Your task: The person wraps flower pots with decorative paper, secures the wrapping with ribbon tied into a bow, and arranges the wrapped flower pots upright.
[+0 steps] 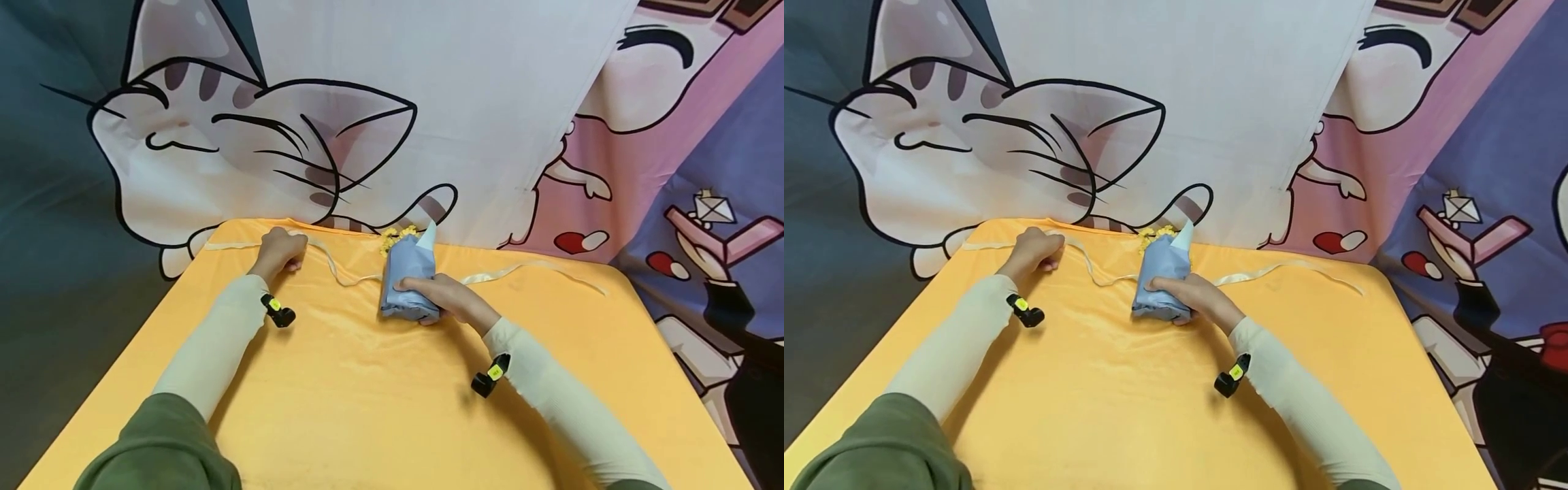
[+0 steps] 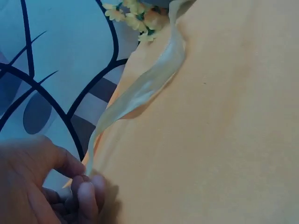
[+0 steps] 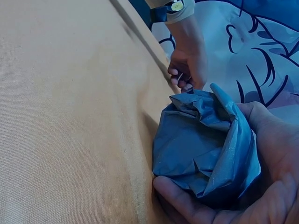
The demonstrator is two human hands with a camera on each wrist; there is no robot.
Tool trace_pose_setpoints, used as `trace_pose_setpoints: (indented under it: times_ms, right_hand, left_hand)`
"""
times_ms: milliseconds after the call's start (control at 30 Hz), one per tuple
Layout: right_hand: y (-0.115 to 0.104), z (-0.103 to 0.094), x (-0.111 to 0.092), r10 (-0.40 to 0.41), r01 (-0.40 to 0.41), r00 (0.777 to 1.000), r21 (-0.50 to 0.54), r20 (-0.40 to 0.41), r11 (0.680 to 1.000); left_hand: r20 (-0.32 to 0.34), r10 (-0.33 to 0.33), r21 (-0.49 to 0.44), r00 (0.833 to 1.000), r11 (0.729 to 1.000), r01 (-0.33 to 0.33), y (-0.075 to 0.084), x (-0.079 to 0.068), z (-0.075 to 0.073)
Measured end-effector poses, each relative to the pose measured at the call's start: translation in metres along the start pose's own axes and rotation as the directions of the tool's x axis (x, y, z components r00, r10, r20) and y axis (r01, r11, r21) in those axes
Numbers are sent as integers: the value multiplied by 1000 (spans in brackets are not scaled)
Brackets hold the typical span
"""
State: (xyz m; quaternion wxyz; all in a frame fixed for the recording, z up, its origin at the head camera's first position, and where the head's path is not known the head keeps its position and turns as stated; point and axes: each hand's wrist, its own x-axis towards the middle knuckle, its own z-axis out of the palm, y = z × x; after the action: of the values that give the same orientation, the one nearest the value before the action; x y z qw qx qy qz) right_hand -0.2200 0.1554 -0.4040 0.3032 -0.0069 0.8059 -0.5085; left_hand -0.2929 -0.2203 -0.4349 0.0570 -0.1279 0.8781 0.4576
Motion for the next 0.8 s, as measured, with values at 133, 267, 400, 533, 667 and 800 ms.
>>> trace_pose_setpoints:
  times_ms: [133,267,400,533,667,800]
  right_hand:
    - [-1,0,-1,-13,13,1000,-2,-6,1000]
    - [-1,2,-2,-19,19,1000,-5,-2,1000]
    - [-2,4,-2,-22,22,1000,-11,-9,1000]
    - [-1,4,-4,-29,28,999,-19,-28,999]
    - [3,5,-4,-23,22,999,-16,-27,1000]
    - [3,5,-5,-26,26,999,-14,-27,1000]
  left_hand:
    - [-30,-25,125,999,992,28,3,6,6]
    - [-21,-34,212,999,977,38,3,7,9]
    - [-46,-21,206,999,978,30,5,4,2]
    - [-58,-31,219,998,975,43,6,4,-4]
    - [-3,-49,282,999,958,48,-1,6,-5]
    - [-6,-7,192,1000,981,8,-4,5,-5]
